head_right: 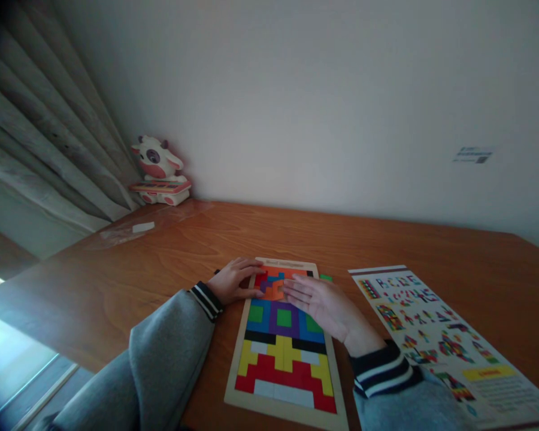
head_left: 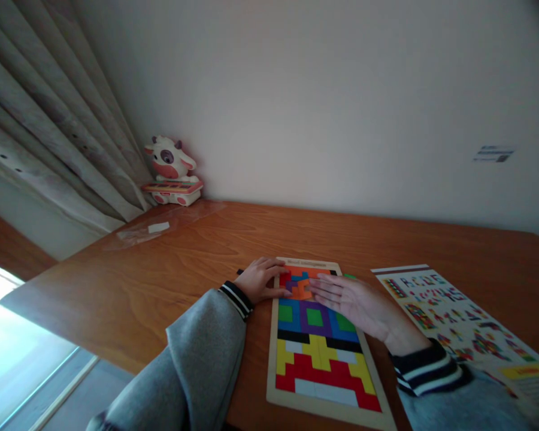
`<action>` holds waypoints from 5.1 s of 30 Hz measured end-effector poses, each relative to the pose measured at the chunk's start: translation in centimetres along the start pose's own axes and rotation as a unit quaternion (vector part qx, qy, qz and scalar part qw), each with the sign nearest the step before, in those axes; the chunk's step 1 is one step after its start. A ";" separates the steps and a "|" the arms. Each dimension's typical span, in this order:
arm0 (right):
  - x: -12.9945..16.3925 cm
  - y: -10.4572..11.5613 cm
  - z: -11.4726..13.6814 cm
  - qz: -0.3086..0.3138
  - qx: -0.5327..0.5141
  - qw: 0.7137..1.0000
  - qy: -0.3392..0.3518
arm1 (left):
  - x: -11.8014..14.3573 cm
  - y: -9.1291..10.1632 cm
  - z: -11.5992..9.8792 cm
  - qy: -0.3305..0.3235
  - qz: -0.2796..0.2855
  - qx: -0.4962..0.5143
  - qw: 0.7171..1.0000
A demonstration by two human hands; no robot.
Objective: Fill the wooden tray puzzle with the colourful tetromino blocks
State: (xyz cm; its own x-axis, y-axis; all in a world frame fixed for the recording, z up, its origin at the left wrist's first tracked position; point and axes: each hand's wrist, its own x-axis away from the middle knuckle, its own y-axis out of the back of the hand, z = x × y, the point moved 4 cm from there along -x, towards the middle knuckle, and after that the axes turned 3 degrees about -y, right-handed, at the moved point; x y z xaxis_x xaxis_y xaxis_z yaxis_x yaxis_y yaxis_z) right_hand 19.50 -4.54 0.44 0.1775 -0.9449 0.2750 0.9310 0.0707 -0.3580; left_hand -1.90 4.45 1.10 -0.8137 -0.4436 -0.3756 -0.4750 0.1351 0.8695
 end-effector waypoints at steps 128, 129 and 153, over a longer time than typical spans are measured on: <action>0.0 -1.6 2.4 -0.197 0.471 0.793 0.333 | -3.7 -2.5 -1.8 0.145 -0.105 0.394 0.901; 0.0 -1.7 2.5 -0.195 0.479 0.787 0.337 | -3.7 -2.3 -1.7 0.151 -0.112 0.384 0.904; -0.2 1.0 1.6 -0.121 0.526 0.823 0.174 | -3.6 -1.9 -1.7 0.178 -0.145 0.326 0.917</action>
State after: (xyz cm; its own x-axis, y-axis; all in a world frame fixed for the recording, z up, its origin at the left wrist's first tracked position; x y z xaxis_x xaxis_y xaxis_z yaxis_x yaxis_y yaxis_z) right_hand 20.88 -3.77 1.42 0.0149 -0.9935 -0.1128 0.7185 -0.0678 0.6922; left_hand 2.46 4.25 1.35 -0.5159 -0.7904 -0.3302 -0.8477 0.4158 0.3294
